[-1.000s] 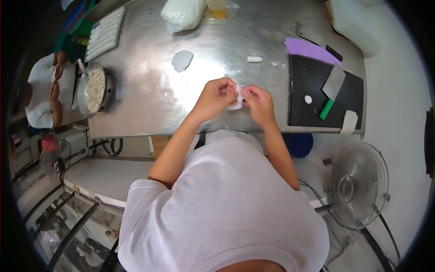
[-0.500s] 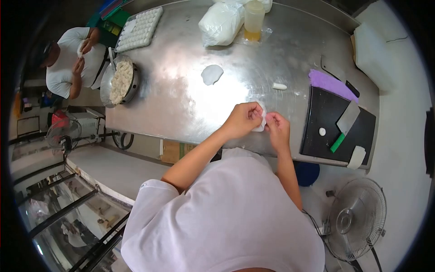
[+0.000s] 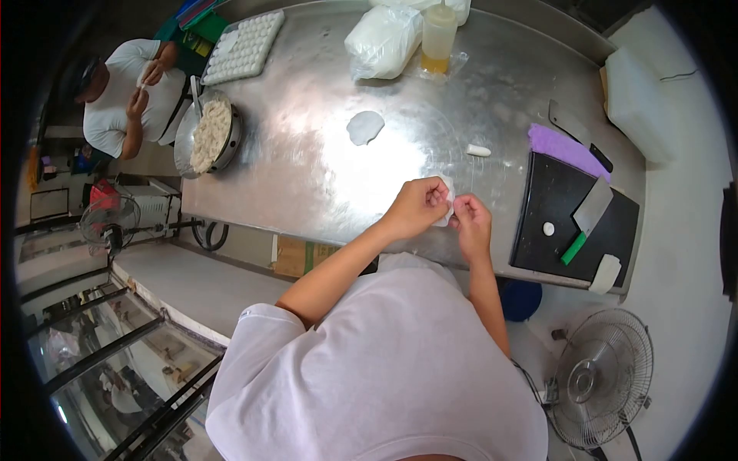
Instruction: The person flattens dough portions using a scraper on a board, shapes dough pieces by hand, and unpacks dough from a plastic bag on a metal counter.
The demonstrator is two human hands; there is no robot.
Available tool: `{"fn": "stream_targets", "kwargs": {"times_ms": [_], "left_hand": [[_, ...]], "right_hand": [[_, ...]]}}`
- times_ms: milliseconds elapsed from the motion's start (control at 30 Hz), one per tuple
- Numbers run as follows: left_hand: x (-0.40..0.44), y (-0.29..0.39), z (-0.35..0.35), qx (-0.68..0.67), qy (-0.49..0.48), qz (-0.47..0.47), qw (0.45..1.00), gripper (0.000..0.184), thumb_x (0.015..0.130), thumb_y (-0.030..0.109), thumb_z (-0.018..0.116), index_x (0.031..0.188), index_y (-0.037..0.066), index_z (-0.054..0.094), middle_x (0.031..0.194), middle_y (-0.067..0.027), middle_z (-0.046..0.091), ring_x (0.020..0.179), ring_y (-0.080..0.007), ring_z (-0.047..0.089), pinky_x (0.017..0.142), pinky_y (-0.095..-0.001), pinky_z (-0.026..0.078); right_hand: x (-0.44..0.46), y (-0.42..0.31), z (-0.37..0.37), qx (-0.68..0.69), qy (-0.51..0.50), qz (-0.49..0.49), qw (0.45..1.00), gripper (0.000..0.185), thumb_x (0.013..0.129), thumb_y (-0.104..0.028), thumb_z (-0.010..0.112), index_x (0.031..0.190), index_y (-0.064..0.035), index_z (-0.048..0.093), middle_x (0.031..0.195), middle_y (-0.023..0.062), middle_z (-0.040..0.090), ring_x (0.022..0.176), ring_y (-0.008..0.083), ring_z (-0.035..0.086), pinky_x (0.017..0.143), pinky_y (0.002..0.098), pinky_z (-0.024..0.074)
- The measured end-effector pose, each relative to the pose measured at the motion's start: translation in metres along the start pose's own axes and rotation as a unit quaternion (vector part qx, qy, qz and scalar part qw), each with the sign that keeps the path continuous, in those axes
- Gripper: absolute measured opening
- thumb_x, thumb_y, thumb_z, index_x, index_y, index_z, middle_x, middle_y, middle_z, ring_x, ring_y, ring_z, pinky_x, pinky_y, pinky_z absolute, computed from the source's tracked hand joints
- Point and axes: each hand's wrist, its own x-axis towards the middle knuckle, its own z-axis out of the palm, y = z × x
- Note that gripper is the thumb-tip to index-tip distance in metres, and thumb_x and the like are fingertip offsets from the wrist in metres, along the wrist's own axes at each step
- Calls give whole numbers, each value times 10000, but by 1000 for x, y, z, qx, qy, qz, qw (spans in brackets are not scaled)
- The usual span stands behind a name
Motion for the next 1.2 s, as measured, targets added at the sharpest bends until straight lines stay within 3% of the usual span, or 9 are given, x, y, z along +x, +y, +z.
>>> {"fn": "stream_targets", "kwargs": {"times_ms": [267, 367, 600, 667, 800, 867, 967, 1067, 1200], "left_hand": [[2, -19, -1, 7, -6, -2, 1000, 61, 922, 23, 661, 932, 17, 602, 831, -1, 611, 735, -58, 607, 669, -234, 523], [2, -14, 0, -70, -7, -32, 997, 51, 928, 42, 669, 939, 16, 626, 854, 0, 634, 743, -62, 609, 664, -231, 516], [1, -9, -1, -46, -15, -48, 998, 62, 948, 67, 675, 937, 27, 629, 849, 13, 633, 744, -46, 596, 652, -223, 503], [1, -15, -5, -15, -19, -28, 999, 67, 953, 70, 672, 927, 32, 623, 839, 21, 622, 738, -40, 589, 651, -223, 504], [2, -13, -8, -48, -36, -26, 998, 87, 949, 73, 674, 901, 37, 612, 833, 26, 611, 728, -43, 583, 646, -226, 503], [1, -11, -7, -60, -8, -34, 998, 97, 946, 74, 673, 885, 42, 605, 813, 20, 611, 716, -48, 577, 634, -229, 496], [1, -18, -10, -71, 21, -53, 996, 93, 940, 71, 677, 881, 47, 609, 792, 18, 618, 709, -52, 575, 620, -229, 486], [0, -23, -7, -34, 32, -47, 998, 96, 945, 92, 679, 889, 46, 617, 783, 12, 629, 704, -55, 576, 615, -228, 480], [-2, -18, -8, -43, 19, -35, 998, 121, 957, 129, 677, 888, 48, 619, 793, 14, 635, 703, -52, 573, 617, -227, 481]], "right_hand": [[-4, -1, 3, -69, 38, -12, 997, 181, 1050, -185, 591, 993, -18, 630, 907, 9, 648, 820, 71, 616, 707, 254, 556], [-4, -2, 5, -40, 36, -26, 998, 189, 1053, -180, 581, 992, -6, 622, 904, 20, 649, 821, 79, 625, 725, 264, 572], [-4, 1, 9, 71, 15, -4, 997, 196, 1051, -208, 589, 1040, -14, 619, 929, 35, 660, 855, 87, 628, 730, 263, 561], [-4, 0, 9, -29, -2, -16, 999, 219, 1050, -235, 595, 1066, -17, 617, 961, 36, 664, 848, 90, 633, 731, 259, 553], [1, 13, 4, -31, -18, -12, 999, 225, 1055, -244, 586, 1061, -19, 605, 965, 35, 663, 841, 99, 640, 732, 273, 563], [2, 17, 6, 75, 12, 14, 997, 213, 1059, -238, 577, 1069, -25, 586, 982, 42, 659, 838, 116, 651, 733, 291, 574], [3, 21, 9, 124, 6, 46, 991, 192, 1059, -223, 575, 1075, -32, 570, 1015, 55, 651, 847, 131, 660, 726, 297, 582], [4, 26, 21, 26, 27, 34, 999, 195, 1058, -221, 575, 1112, -34, 568, 1049, 72, 650, 838, 142, 667, 716, 292, 581], [9, 28, 22, 51, 28, 23, 998, 213, 1057, -218, 577, 1121, -15, 571, 1045, 80, 656, 867, 140, 662, 715, 299, 583]]}}
